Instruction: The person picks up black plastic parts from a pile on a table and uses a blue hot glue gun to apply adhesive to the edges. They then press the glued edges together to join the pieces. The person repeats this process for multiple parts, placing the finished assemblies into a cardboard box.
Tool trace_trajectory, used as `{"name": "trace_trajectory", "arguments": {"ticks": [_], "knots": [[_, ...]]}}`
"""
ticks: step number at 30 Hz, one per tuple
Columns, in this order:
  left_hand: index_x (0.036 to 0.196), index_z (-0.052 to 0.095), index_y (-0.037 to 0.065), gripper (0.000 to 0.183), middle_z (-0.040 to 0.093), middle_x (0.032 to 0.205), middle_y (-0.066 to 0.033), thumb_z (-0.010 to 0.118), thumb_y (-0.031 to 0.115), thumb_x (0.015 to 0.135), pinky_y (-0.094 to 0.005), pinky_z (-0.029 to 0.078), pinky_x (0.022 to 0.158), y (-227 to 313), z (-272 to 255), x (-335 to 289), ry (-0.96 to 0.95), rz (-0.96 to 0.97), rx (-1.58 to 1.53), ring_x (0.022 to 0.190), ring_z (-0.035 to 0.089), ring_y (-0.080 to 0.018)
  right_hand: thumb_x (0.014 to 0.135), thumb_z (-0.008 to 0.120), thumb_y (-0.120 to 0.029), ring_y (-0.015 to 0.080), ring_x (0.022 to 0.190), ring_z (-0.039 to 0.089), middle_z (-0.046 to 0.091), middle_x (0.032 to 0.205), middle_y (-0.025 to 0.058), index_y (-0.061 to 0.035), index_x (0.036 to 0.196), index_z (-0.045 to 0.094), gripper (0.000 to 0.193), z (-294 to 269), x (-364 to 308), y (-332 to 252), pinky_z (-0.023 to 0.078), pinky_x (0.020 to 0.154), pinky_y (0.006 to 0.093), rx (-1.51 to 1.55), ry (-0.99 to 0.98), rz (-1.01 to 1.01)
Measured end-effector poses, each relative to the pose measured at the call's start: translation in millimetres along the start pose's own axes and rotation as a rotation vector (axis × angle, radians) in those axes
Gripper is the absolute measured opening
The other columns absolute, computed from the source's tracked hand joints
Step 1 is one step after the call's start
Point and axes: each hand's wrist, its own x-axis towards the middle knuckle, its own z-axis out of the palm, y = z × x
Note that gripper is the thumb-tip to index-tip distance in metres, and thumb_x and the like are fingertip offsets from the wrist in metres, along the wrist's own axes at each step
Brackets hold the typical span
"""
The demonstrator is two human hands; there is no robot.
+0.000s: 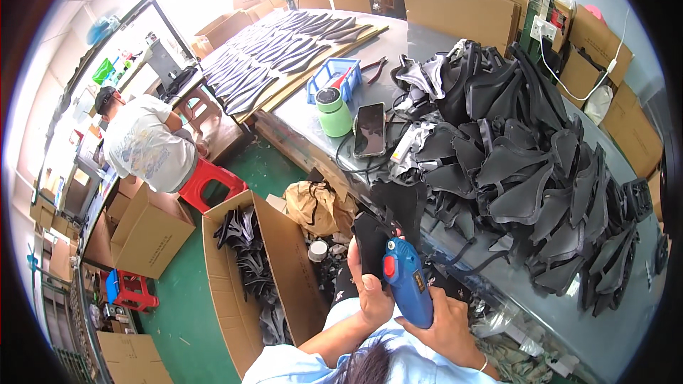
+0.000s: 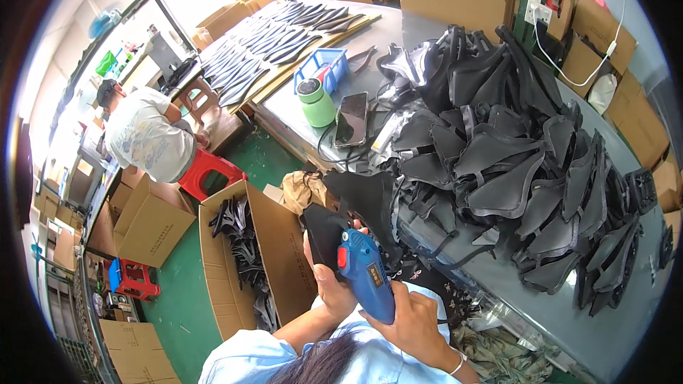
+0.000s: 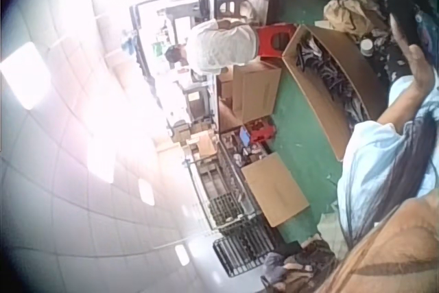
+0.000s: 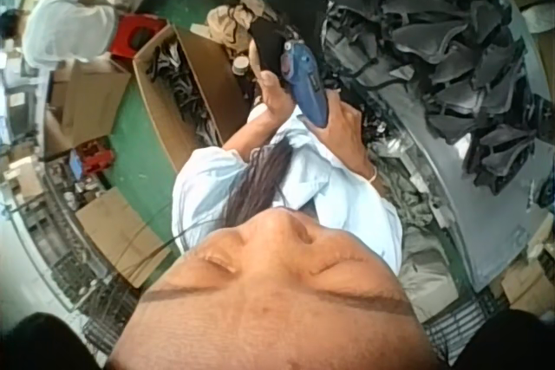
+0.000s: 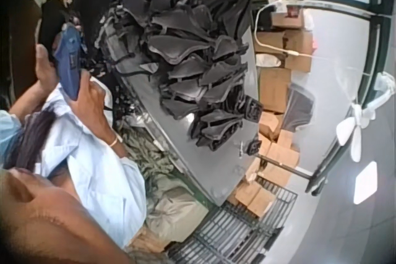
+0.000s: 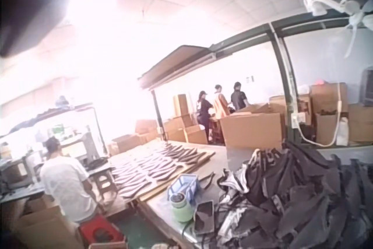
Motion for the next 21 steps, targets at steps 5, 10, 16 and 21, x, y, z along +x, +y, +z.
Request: {"name": "trace_trajectory", "arguments": {"ticks": [5, 10, 16, 21], "knots": [[0.142, 0.016, 0.008, 0.072, 0.038, 0.134, -0.0163, 0.041, 0.054, 0.092, -0.0384, 0.036, 0.100, -4.4, -10.0, -6.1, -0.083, -0.027, -0.048, 0.120, 0.043, -0.0241, 0.069, 0.079, -0.030, 0.0279, 0.051, 0.062, 0.061, 0.061, 0.0132, 0.0040, 0.100, 0.050, 0.054, -1.3, 3.5, -0.9, 0.049, 0.050, 0.0355, 0.058, 0.031, -0.014], [0.131, 0.041, -0.001, 0.059, 0.047, 0.126, -0.0109, 0.041, 0.046, 0.095, -0.0324, 0.038, 0.095, -5.4, -20.2, -4.8, -0.014, 0.032, 0.162, 0.115, 0.046, -0.0188, 0.067, 0.080, -0.030, 0.0297, 0.055, 0.063, 0.063, 0.067, 0.0145, 0.0016, 0.103, 0.049, 0.057, -14.5, 7.6, 8.6, 0.051, 0.053, 0.0360, 0.095, 0.057, 0.012], [0.108, 0.063, -0.001, 0.027, 0.067, 0.092, -0.0074, 0.051, 0.017, 0.093, -0.0220, 0.043, 0.066, 23.9, -19.9, 2.9, -0.227, -0.138, 0.520, 0.070, 0.055, -0.0092, 0.067, 0.081, -0.025, 0.0257, 0.066, 0.067, 0.064, 0.075, 0.0150, -0.0003, 0.107, 0.045, 0.059, -34.4, 37.6, 20.1, 0.053, 0.060, 0.0347, 0.373, 0.267, 0.210], [0.104, 0.056, -0.005, 0.031, 0.061, 0.096, -0.0159, 0.044, 0.022, 0.094, -0.0314, 0.048, 0.075, 12.9, -7.2, 10.7, -0.067, 0.391, 0.574, 0.082, 0.057, -0.0205, 0.072, 0.075, -0.013, 0.0175, 0.073, 0.065, 0.063, 0.081, 0.0095, -0.0017, 0.105, 0.046, 0.045, -47.4, 44.1, 20.9, 0.050, 0.065, 0.0296, 0.452, 0.271, 0.286]]}}
